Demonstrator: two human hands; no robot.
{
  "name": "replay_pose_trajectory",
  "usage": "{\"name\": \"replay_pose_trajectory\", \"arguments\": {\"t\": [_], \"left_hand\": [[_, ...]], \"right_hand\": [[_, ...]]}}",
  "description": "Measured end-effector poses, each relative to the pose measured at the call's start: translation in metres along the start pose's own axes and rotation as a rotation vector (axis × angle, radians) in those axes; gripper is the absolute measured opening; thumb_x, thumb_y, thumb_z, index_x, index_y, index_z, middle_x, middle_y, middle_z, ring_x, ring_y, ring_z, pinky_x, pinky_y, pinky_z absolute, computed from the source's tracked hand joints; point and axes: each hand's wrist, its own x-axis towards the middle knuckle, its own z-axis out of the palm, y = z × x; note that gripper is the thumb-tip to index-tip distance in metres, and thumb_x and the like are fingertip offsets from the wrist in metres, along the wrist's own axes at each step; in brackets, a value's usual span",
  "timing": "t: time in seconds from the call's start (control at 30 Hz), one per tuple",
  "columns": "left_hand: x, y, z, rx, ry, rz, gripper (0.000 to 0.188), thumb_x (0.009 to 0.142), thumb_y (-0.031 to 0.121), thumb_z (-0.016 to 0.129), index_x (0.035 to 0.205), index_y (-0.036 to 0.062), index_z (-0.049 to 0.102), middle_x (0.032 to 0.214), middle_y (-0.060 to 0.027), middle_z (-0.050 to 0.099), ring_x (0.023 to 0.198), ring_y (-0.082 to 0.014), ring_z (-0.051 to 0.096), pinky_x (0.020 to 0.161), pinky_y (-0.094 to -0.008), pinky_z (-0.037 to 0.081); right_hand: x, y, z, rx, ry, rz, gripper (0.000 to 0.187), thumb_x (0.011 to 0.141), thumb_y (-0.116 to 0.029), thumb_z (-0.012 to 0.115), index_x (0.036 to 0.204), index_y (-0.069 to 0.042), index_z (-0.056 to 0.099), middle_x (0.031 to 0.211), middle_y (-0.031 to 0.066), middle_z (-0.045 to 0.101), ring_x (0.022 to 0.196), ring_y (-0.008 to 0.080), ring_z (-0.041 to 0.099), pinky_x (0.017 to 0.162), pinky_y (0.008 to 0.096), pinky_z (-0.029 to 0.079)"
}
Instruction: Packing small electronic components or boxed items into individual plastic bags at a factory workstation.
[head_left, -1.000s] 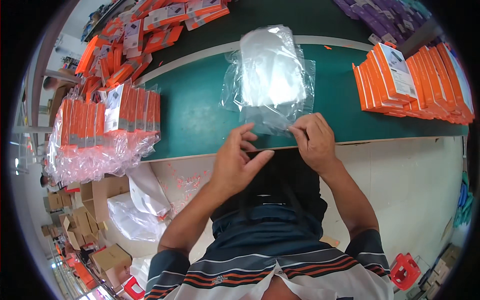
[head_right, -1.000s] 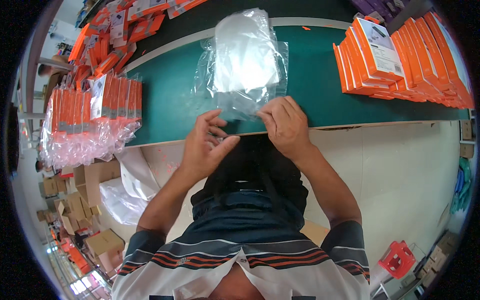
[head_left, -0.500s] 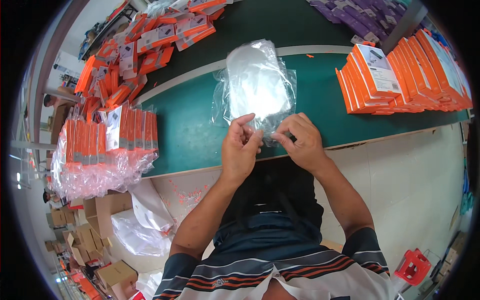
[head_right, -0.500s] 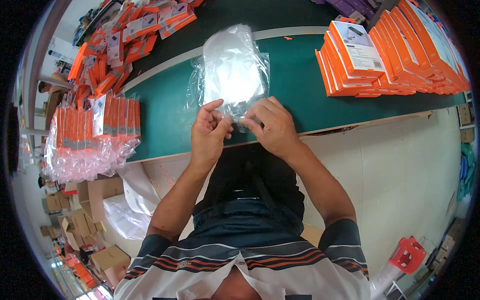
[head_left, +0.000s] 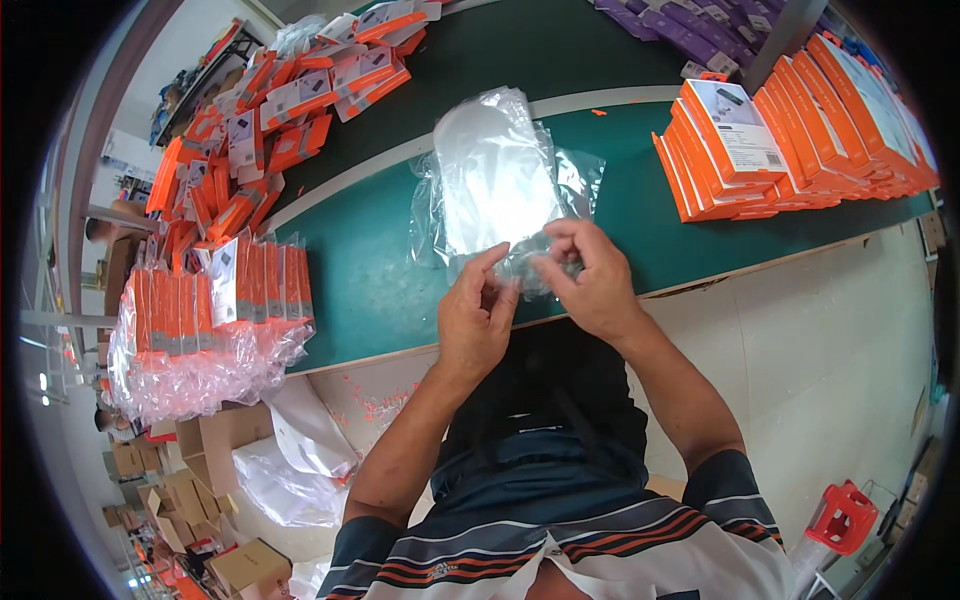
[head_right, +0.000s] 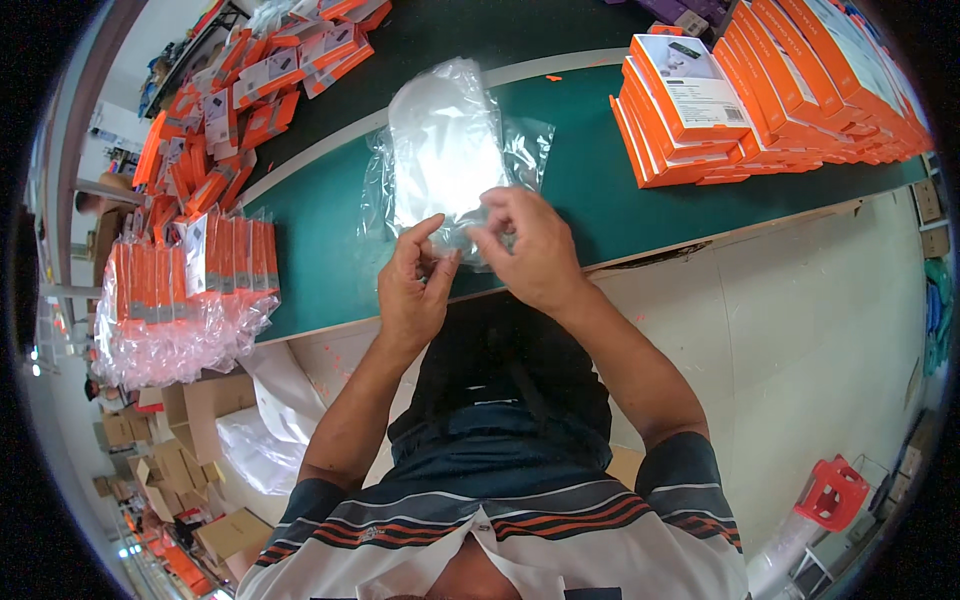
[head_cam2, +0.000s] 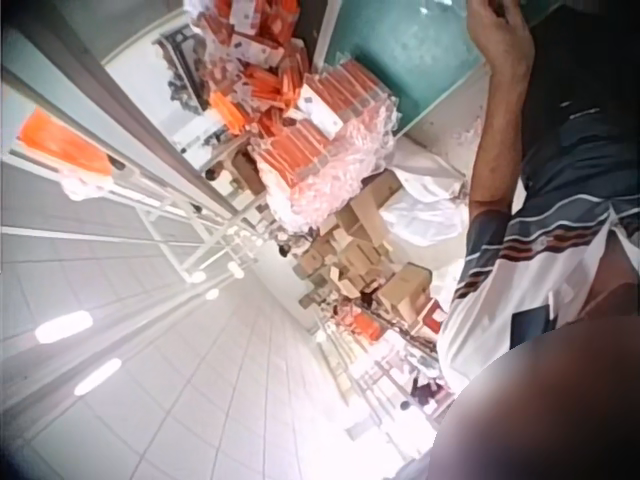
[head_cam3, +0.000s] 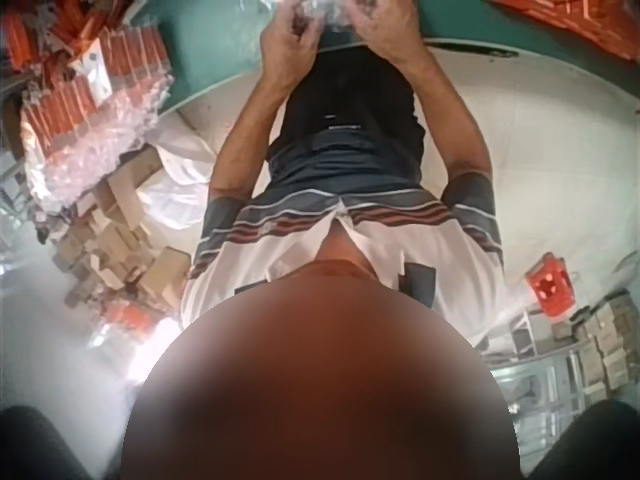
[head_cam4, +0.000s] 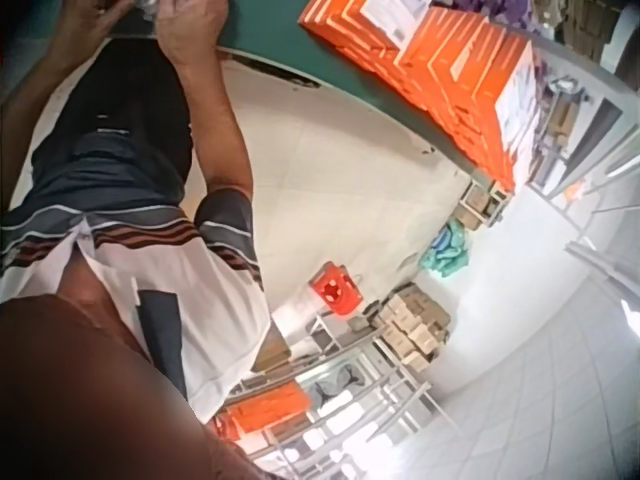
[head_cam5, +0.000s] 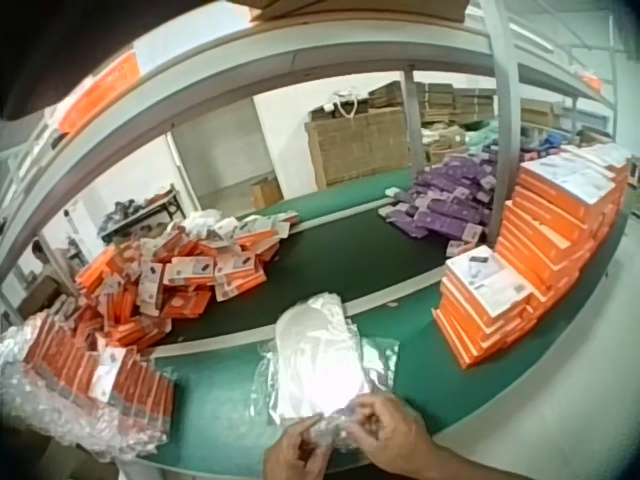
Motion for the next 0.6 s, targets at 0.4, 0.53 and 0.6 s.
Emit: {"name": "replay_pose_trajectory", "arguments": {"t": [0.4, 0.53, 0.6], "left_hand": [[0.043, 0.059, 0.014, 0.304, 0.173, 0.637, 0.061, 0.088, 0.006, 0.086, 0.146, 0.0104, 0.065, 0.110, -0.0132, 0.073, 0.093, -0.0340, 0.072, 0.077, -0.0419, 0.060], [0.108, 0.142, 0.088, 0.098, -0.037, 0.681, 0.059, 0.091, 0.021, 0.087, 0.146, 0.0114, 0.067, 0.140, -0.0227, 0.066, 0.131, -0.0434, 0.065, 0.100, -0.0479, 0.060], [0.142, 0.150, 0.115, 0.255, -0.025, 0.793, 0.062, 0.090, 0.028, 0.088, 0.147, 0.0125, 0.067, 0.144, -0.0233, 0.064, 0.134, -0.0444, 0.063, 0.103, -0.0493, 0.059]], "right_hand": [[0.013, 0.040, -0.015, -0.483, 0.097, -0.243, 0.021, 0.088, -0.005, 0.079, 0.107, -0.009, 0.072, 0.100, 0.0086, 0.070, 0.093, 0.0330, 0.069, 0.087, 0.0461, 0.054], [0.017, -0.003, -0.016, -0.111, 0.195, -0.220, 0.018, 0.088, -0.007, 0.075, 0.105, -0.006, 0.069, 0.102, 0.0121, 0.070, 0.098, 0.0391, 0.068, 0.090, 0.0511, 0.055], [0.022, -0.045, -0.006, 0.507, 0.331, 0.020, 0.021, 0.088, -0.007, 0.075, 0.108, -0.004, 0.070, 0.105, 0.0142, 0.072, 0.103, 0.0411, 0.069, 0.094, 0.0521, 0.056]]}}
